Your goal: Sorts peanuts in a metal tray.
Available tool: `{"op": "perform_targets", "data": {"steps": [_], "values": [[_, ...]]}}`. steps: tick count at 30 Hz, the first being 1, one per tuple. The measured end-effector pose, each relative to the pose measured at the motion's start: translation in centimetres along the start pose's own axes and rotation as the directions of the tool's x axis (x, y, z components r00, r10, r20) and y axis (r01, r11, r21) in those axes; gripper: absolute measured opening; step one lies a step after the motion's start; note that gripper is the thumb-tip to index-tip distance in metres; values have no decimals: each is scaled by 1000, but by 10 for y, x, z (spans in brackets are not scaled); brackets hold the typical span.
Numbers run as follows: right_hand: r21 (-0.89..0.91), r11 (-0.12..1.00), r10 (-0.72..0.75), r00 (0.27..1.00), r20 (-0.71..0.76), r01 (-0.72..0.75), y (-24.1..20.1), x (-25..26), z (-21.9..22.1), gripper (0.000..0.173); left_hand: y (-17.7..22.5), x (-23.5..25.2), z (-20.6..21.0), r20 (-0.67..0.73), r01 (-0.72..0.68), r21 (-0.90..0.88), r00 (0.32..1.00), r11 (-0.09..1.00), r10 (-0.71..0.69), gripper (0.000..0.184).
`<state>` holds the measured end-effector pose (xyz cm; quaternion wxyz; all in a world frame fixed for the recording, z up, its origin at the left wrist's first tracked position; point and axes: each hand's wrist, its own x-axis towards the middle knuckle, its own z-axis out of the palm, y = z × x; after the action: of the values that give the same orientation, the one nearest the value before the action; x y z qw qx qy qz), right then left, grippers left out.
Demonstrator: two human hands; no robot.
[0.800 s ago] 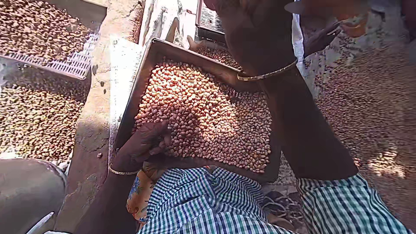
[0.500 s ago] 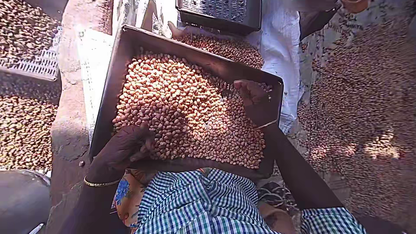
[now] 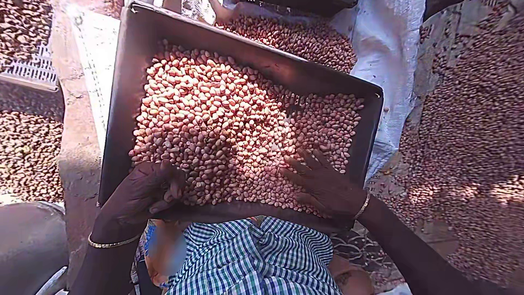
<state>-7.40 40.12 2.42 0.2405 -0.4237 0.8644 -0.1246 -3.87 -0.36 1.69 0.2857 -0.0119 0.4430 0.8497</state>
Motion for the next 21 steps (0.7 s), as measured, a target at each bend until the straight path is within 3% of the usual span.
{"op": "perform_targets", "data": {"steps": [2,4,7,9,12,14,16,18,19,21], "values": [[123,992,-4,1000,-23,7,-7,-31,-17,39,0,1,0,25,-7,7,1000,1000,7,45],[232,972,83,977,-197,-35,-8,-32,-32,30,0,1,-2,66,-2,12,998,1000,1,48],[424,895,354,798,-488,-138,0,16,-30,21,-1,0,-2,24,3,19,1000,1000,-4,46],[457,878,412,713,-568,-143,1,49,-17,16,0,0,0,-14,3,44,1000,999,-3,44],[166,959,283,730,-622,-230,-8,74,1,11,1,-2,3,-54,5,46,999,999,-3,45],[33,952,275,807,-523,-304,-16,78,7,11,1,0,4,-57,15,32,998,999,-13,45],[17,936,321,835,-447,-351,-22,82,5,13,2,1,3,-47,22,39,999,999,-20,45],[257,902,426,808,-408,-346,-18,82,-5,13,1,1,5,-56,17,43,998,999,-14,45],[528,809,502,772,-390,-259,-10,78,-10,9,1,1,5,-52,10,46,999,999,-8,45],[885,456,578,724,-377,96,9,72,-8,20,1,-1,3,-32,-7,41,999,999,8,45]]}}
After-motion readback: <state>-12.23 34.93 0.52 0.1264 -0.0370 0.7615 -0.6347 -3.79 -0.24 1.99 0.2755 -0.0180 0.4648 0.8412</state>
